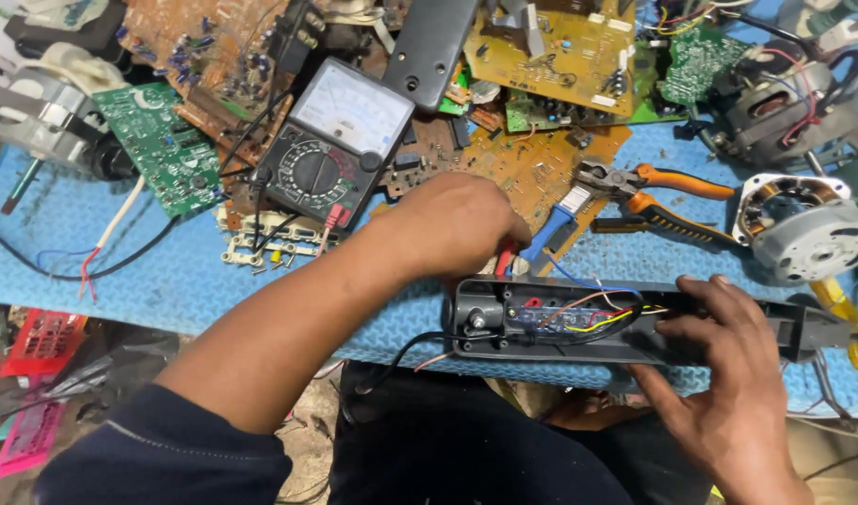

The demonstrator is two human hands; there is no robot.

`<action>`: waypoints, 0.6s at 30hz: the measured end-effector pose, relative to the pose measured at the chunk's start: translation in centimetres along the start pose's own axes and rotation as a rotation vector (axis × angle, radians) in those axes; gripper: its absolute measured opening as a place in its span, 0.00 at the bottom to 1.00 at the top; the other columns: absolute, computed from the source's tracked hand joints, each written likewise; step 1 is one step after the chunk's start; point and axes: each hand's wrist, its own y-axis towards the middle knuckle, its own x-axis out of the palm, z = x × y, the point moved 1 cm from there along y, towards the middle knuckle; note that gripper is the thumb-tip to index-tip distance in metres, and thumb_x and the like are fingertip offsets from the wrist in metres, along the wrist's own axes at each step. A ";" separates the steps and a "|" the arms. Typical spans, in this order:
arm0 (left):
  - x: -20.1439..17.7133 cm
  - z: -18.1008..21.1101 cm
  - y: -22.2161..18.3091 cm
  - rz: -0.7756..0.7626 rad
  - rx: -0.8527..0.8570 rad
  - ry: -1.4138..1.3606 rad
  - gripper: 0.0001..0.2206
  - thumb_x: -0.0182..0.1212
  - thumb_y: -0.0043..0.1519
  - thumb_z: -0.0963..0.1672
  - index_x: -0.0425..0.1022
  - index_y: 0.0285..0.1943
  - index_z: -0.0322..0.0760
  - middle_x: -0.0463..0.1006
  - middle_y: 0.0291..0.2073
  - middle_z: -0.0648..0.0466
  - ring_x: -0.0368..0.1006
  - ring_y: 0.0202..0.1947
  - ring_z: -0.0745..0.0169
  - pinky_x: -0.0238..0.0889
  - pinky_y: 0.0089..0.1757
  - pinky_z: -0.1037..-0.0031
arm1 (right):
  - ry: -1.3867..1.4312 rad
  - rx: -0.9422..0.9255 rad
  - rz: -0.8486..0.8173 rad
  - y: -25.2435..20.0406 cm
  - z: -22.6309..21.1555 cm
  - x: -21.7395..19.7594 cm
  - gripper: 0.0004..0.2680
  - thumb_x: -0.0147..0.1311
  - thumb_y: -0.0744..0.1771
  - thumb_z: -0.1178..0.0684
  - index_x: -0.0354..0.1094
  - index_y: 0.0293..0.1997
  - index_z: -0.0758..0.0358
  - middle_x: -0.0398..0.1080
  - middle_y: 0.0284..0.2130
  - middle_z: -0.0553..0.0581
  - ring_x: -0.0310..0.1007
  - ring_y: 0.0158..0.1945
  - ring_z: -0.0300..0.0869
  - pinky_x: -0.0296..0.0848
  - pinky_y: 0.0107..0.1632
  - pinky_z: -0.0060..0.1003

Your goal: A person is repairing an electronic device by stripping wires with pliers and testing circuit points using a multimeter.

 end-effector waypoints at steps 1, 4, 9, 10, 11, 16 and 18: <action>-0.2 0.2 0.1 -0.003 0.019 0.005 0.23 0.63 0.44 0.38 0.83 0.47 0.58 0.83 0.33 0.58 0.76 0.39 0.46 0.65 0.36 0.53 | -0.011 0.016 0.006 0.1 -0.2 -0.1 0.18 0.63 0.62 0.47 0.66 0.53 0.63 0.66 0.66 0.68 0.61 0.74 0.67 0.60 0.74 0.61; -0.2 0.5 0.1 -0.036 0.000 0.013 0.24 0.50 0.54 0.38 0.83 0.55 0.52 0.84 0.47 0.51 0.77 0.48 0.44 0.69 0.47 0.51 | 0.037 0.020 0.018 0.5 -0.6 -0.3 0.16 0.63 0.62 0.48 0.66 0.51 0.62 0.67 0.64 0.67 0.61 0.73 0.65 0.59 0.75 0.59; 1.2 0.4 0.0 0.266 -0.158 -0.104 0.08 0.69 0.57 0.51 0.85 0.37 0.48 0.84 0.27 0.51 0.78 0.37 0.42 0.70 0.41 0.51 | 0.047 0.022 -0.019 0.8 -0.7 -0.7 0.16 0.63 0.63 0.46 0.68 0.50 0.63 0.67 0.64 0.67 0.61 0.72 0.65 0.60 0.72 0.59; 1.7 0.6 -0.3 0.262 -0.153 -0.098 0.08 0.69 0.57 0.51 0.85 0.37 0.48 0.84 0.27 0.51 0.78 0.37 0.42 0.70 0.41 0.51 | 0.047 0.029 -0.013 0.7 -0.5 -0.8 0.16 0.63 0.63 0.46 0.68 0.50 0.63 0.67 0.64 0.67 0.61 0.72 0.65 0.60 0.72 0.59; 2.2 0.7 -0.8 0.373 -0.155 -0.192 0.05 0.65 0.56 0.47 0.82 0.36 0.47 0.84 0.28 0.51 0.78 0.34 0.42 0.68 0.38 0.51 | 0.048 0.030 -0.018 0.7 -0.4 -0.8 0.15 0.63 0.63 0.46 0.68 0.49 0.62 0.67 0.64 0.67 0.61 0.72 0.64 0.60 0.72 0.59; 4.1 1.6 -4.3 0.735 -0.076 -0.433 0.04 0.58 0.61 0.40 0.71 0.43 0.39 0.77 0.38 0.49 0.74 0.38 0.46 0.64 0.38 0.58 | 0.074 0.006 -0.024 0.4 0.1 -1.0 0.15 0.63 0.63 0.48 0.65 0.49 0.63 0.67 0.64 0.67 0.63 0.72 0.65 0.60 0.73 0.58; 4.5 2.2 -5.7 0.861 -0.039 -0.541 0.08 0.46 0.64 0.37 0.68 0.50 0.34 0.72 0.43 0.45 0.71 0.42 0.46 0.62 0.42 0.61 | 0.098 0.028 -0.054 0.5 0.4 -1.3 0.17 0.64 0.61 0.49 0.64 0.49 0.63 0.67 0.65 0.68 0.61 0.74 0.66 0.61 0.72 0.60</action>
